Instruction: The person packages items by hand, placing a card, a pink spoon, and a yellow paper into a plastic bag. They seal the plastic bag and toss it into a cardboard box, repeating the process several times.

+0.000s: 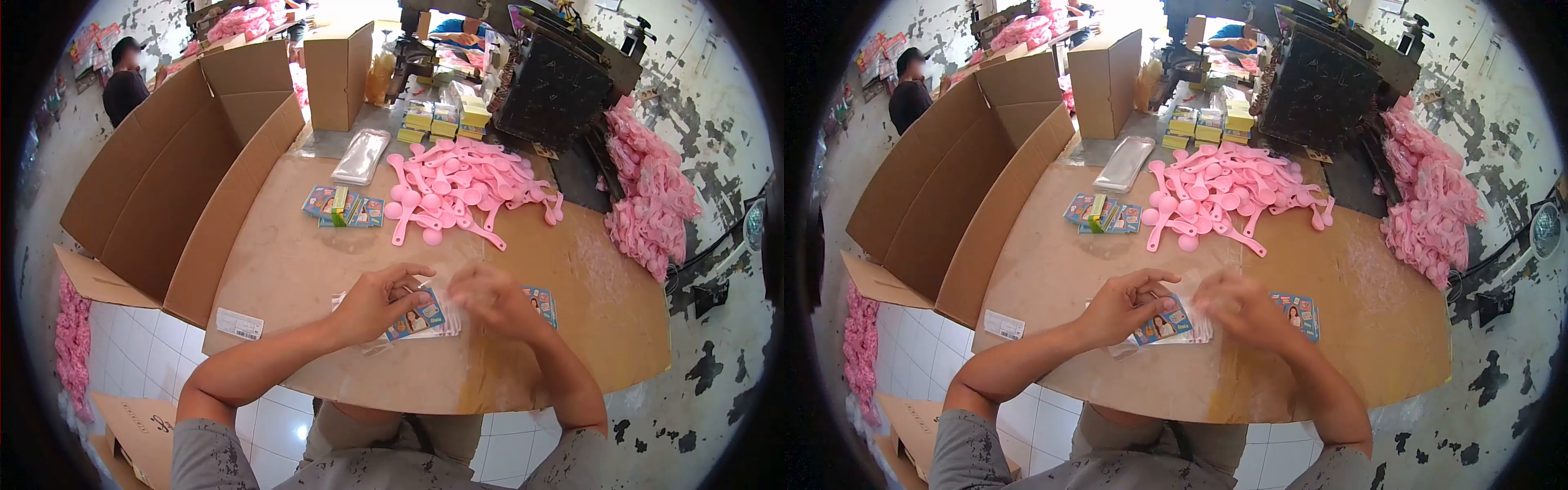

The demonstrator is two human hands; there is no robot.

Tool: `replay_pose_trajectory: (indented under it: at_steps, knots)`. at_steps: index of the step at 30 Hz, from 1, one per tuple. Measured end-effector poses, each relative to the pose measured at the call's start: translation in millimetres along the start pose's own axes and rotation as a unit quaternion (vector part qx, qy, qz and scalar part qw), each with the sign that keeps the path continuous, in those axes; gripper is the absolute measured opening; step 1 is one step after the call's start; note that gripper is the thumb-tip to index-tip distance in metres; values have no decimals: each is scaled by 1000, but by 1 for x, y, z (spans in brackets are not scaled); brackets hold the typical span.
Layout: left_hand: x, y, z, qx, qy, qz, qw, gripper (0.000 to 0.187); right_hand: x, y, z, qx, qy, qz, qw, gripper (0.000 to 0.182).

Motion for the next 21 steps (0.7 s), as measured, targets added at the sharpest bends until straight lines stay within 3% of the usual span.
replay_pose_trajectory:
  at_steps: [3,6,9,12,15,18,21]
  knots:
    - [1,4,1,-15,13,17,1000,35,10,37,35,-266,-109,80,954,19]
    - [4,7,1,-24,20,22,999,33,-1,53,82,-344,-191,29,919,15]
    - [5,13,2,-50,19,23,998,33,-3,53,92,-374,-89,34,923,13]
    - [4,14,3,-90,13,32,995,32,8,56,46,-322,-133,101,932,12]
    - [4,14,2,-97,17,35,995,32,6,52,17,-83,-178,99,976,14]
    - [2,12,3,-76,28,32,996,33,7,44,-4,44,-188,122,973,14]
    - [1,9,5,-67,27,33,997,34,7,41,-8,58,-154,133,977,14]
Point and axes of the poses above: each hand's wrist, its own x-axis towards the middle knuckle, its own y-axis out of the back of the hand, z = x × y, the point moved 4 cm from there along x, towards the middle knuckle, and after that the axes turned 14 degrees about y, right-handed, at the moved point
